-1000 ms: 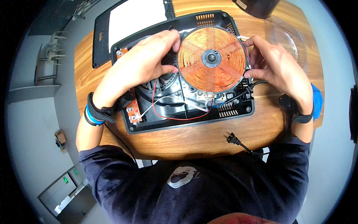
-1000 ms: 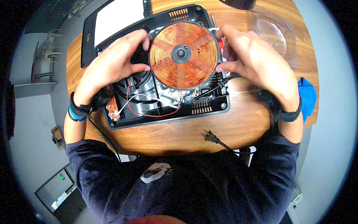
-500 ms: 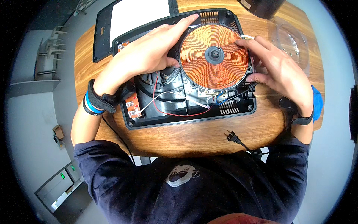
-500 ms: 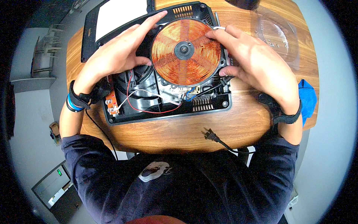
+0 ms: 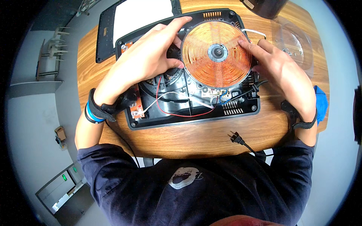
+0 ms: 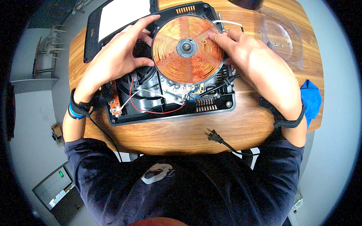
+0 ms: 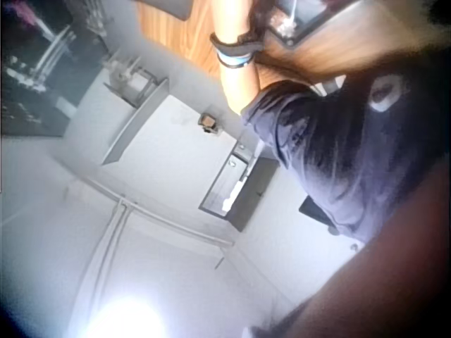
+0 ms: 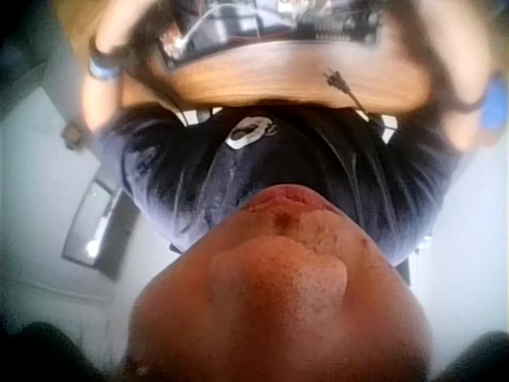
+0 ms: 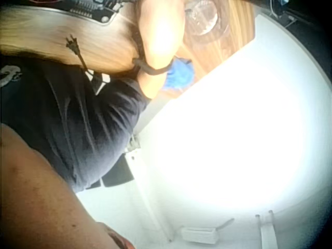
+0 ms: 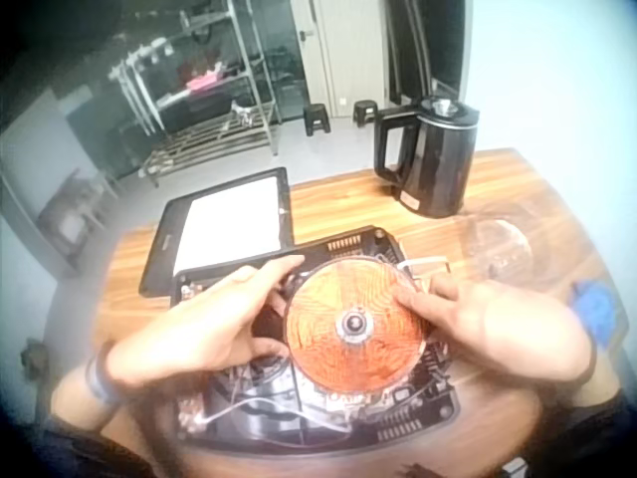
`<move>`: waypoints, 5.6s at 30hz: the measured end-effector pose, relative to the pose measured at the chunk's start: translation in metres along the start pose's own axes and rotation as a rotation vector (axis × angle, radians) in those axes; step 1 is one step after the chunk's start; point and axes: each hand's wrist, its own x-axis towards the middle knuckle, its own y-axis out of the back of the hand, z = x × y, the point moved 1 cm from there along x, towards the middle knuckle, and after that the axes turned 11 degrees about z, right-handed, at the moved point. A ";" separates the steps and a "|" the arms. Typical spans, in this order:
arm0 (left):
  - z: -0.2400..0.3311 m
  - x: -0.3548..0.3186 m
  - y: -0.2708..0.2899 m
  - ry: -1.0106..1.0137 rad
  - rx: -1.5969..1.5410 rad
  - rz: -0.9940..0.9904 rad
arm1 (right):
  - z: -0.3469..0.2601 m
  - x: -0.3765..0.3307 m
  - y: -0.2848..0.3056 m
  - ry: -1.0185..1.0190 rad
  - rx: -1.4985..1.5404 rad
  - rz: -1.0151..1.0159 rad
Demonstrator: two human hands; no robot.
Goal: The person assembles an induction cooktop by installing the copper induction coil, connecting wires, and securing components with a screwdriver. They then place the glass top onto the unit and flip it over to show the finished assembly.
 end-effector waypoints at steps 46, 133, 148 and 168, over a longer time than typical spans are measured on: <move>0.003 -0.037 0.008 0.059 0.093 -0.029 | -0.014 0.005 -0.012 0.088 -0.110 0.002; 0.078 0.026 -0.024 -0.068 0.225 -0.279 | 0.038 0.005 0.007 0.238 0.361 0.137; 0.079 0.028 -0.032 -0.026 0.227 -0.207 | 0.035 0.012 0.006 0.194 0.382 0.056; 0.071 0.018 -0.015 -0.076 0.161 -0.355 | 0.038 0.011 0.004 0.200 0.320 0.114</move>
